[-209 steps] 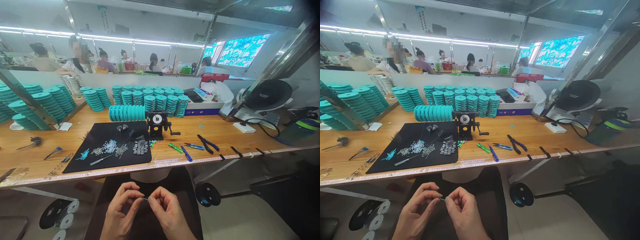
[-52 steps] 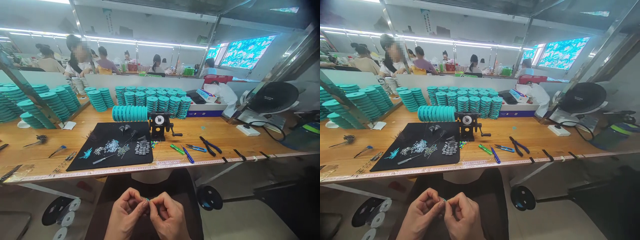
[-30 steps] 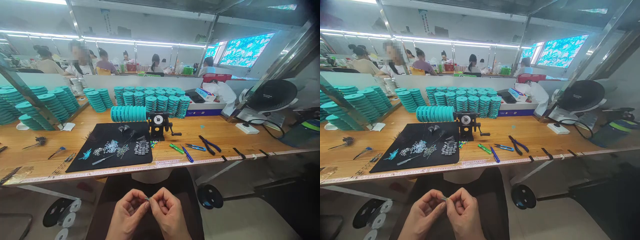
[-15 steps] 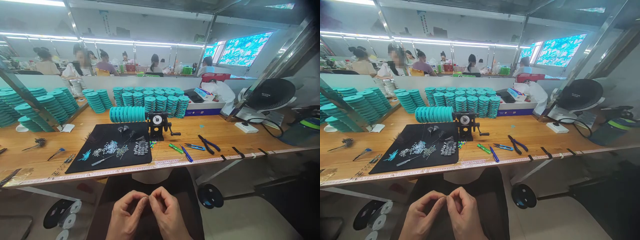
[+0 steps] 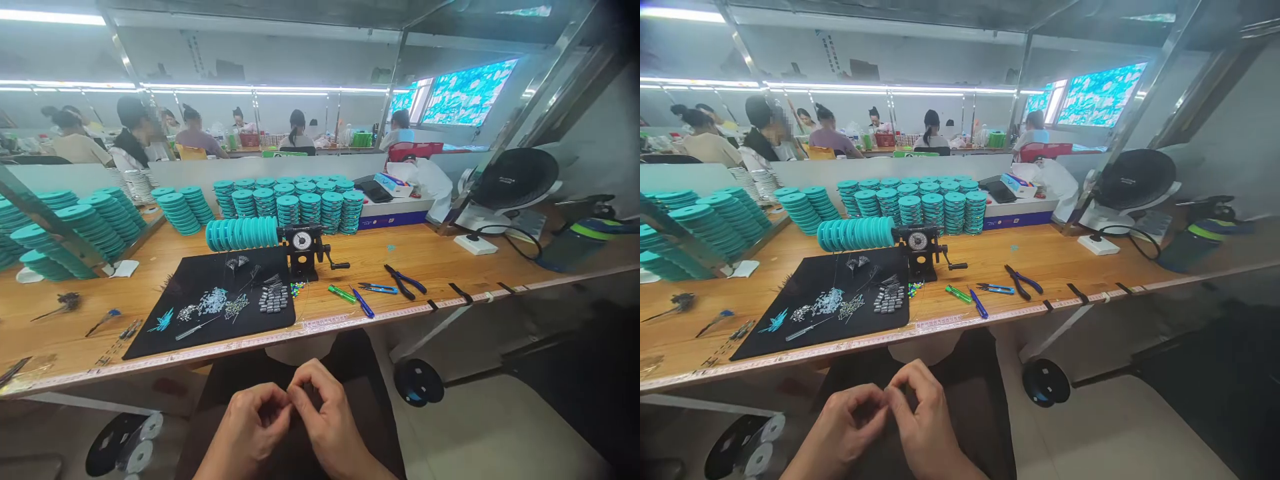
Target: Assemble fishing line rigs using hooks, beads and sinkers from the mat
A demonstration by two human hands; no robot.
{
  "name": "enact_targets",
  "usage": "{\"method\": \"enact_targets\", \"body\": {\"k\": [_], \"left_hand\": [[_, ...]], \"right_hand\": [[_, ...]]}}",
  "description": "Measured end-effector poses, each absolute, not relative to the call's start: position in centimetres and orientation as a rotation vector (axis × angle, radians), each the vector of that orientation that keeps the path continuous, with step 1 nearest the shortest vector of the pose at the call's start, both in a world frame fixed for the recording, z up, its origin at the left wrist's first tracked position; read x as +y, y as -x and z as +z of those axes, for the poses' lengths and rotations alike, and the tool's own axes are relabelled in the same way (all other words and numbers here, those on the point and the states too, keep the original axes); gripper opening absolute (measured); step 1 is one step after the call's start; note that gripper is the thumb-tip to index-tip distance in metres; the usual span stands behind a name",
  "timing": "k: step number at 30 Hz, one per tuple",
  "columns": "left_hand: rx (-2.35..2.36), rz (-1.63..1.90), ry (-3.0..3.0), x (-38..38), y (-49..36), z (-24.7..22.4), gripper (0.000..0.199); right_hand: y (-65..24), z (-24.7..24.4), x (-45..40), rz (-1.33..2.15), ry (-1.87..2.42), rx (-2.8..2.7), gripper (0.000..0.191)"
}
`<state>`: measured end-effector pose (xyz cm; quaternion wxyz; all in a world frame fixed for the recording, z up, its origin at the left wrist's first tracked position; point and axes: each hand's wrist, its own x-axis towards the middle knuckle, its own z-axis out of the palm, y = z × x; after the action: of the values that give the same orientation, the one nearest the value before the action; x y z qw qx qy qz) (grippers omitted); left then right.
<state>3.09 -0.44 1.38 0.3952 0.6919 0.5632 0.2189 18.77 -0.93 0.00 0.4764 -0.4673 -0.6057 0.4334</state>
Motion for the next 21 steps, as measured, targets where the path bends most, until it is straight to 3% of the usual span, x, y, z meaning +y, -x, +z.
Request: {"method": "enact_targets", "body": {"k": [10, 16, 21], "left_hand": [[1.290, 0.608, -1.418, 0.2, -2.0, 1.6, 0.046], [1.249, 0.620, -1.389, 0.3, -2.1, 2.2, 0.042], [1.203, 0.661, -1.328, 0.3, -2.1, 2.5, 0.044]], "right_hand": [[-19.0, -0.7, 0.8, 1.409, 0.892, -0.626, 0.027], [-19.8, -0.1, 0.8, 1.283, 0.952, -0.683, 0.029], [-20.3, -0.1, 0.0, 1.340, 0.918, -1.159, 0.034]]}}
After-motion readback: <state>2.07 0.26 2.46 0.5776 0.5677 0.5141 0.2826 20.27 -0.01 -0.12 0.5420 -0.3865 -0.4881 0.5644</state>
